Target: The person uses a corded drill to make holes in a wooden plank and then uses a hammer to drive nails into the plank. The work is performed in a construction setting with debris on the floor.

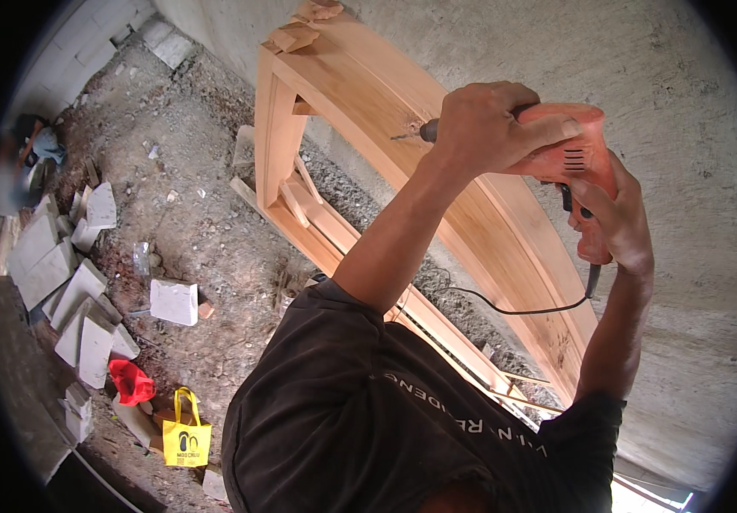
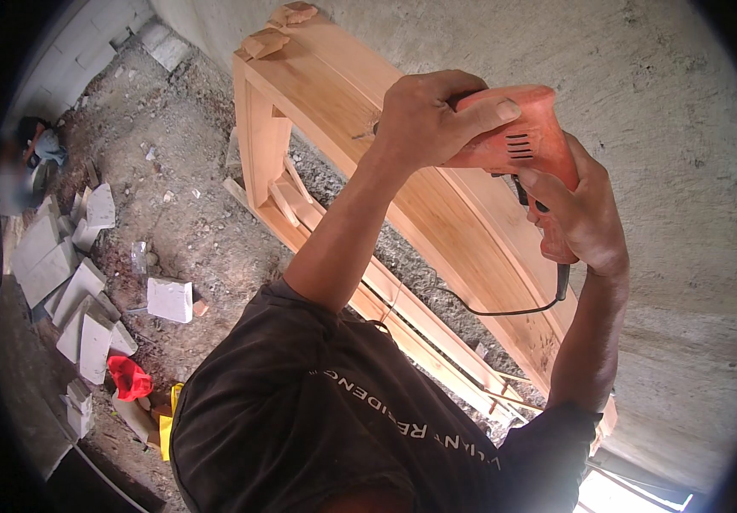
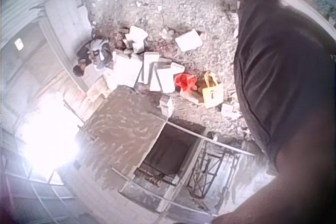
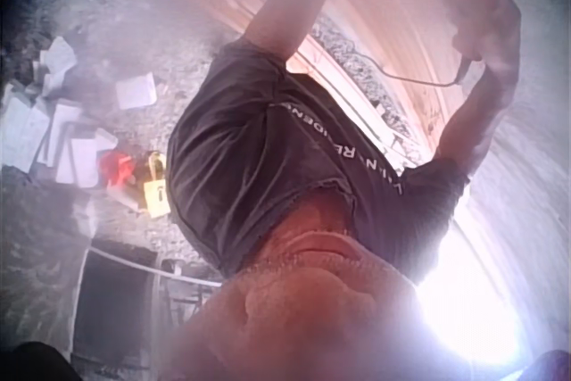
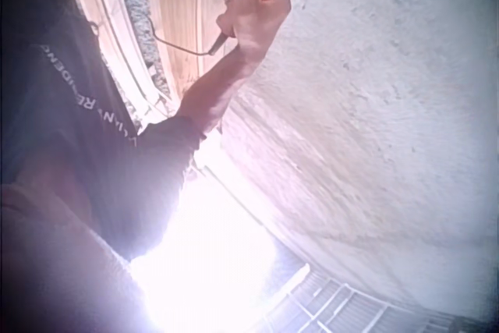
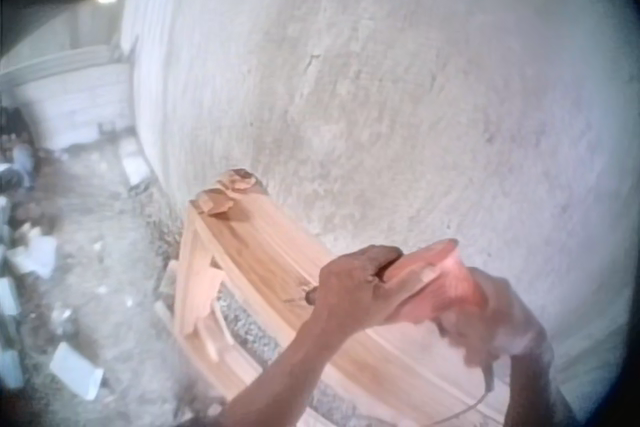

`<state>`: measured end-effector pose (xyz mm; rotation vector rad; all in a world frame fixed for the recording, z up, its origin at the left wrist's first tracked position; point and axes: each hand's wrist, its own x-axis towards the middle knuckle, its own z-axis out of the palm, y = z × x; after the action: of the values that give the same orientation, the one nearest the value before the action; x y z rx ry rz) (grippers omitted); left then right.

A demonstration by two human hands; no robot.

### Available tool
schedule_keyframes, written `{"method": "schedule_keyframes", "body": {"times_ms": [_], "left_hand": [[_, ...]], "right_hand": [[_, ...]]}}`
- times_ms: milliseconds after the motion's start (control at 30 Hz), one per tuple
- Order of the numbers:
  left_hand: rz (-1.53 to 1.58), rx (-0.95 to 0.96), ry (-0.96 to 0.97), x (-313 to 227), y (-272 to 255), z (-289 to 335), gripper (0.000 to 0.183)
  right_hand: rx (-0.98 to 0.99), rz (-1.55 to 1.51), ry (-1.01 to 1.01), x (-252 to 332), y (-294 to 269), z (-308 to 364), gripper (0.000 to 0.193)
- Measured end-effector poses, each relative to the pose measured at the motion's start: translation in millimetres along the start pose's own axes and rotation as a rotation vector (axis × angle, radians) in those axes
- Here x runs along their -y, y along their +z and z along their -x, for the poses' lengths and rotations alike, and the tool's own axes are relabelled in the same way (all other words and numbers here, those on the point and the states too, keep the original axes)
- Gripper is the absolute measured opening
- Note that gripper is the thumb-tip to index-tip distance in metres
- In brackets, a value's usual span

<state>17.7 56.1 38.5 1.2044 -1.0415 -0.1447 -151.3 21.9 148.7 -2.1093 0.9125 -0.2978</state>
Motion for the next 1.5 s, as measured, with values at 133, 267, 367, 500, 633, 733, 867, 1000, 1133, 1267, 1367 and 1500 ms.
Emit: {"method": "schedule_keyframes", "body": {"times_ms": [133, 267, 367, 500, 633, 733, 867, 1000, 1133, 1267, 1367, 1500], "left_hand": [[0.019, -0.019, -0.008, 4, -2, -2, 0.053], [0.033, -0.047, -0.080, 6, -2, -6, 0.055], [0.013, -0.068, -0.187, 5, -5, -15, 0.057], [0.007, -0.007, -0.305, 8, -2, -33, 0.060], [-0.009, -0.009, -0.320, 13, 3, -36, 0.060], [-0.070, -0.062, -0.233, 18, 7, -39, 0.061], [-0.050, -0.092, -0.236, 13, 8, -38, 0.062], [-0.046, -0.116, -0.195, 14, 6, -36, 0.063], [-0.054, -0.149, -0.149, 15, 5, -35, 0.064], [-0.024, -0.099, -0.201, 14, -2, -35, 0.064], [0.001, -0.094, -0.205, 13, -2, -33, 0.062], [0.055, -0.132, -0.246, 10, -2, -31, 0.057]], "right_hand": [[0.001, 0.024, 0.027, 4, 1, -5, 0.030], [0.033, 0.118, 0.045, 13, -2, -18, 0.033], [0.105, 0.158, 0.053, 19, -11, -40, 0.036], [0.126, 0.152, 0.100, 18, -25, -66, 0.041], [0.111, 0.132, 0.117, 13, -28, -73, 0.045], [0.106, 0.146, 0.072, 8, -30, -79, 0.046], [0.097, 0.160, 0.069, 16, -32, -74, 0.047], [0.091, 0.163, 0.060, 24, -27, -70, 0.048], [0.040, 0.191, 0.024, 24, -22, -67, 0.048], [0.095, 0.209, 0.048, 29, -22, -68, 0.048], [0.071, 0.183, 0.057, 29, -19, -64, 0.049], [0.101, 0.129, 0.120, 31, -19, -64, 0.050]]}}
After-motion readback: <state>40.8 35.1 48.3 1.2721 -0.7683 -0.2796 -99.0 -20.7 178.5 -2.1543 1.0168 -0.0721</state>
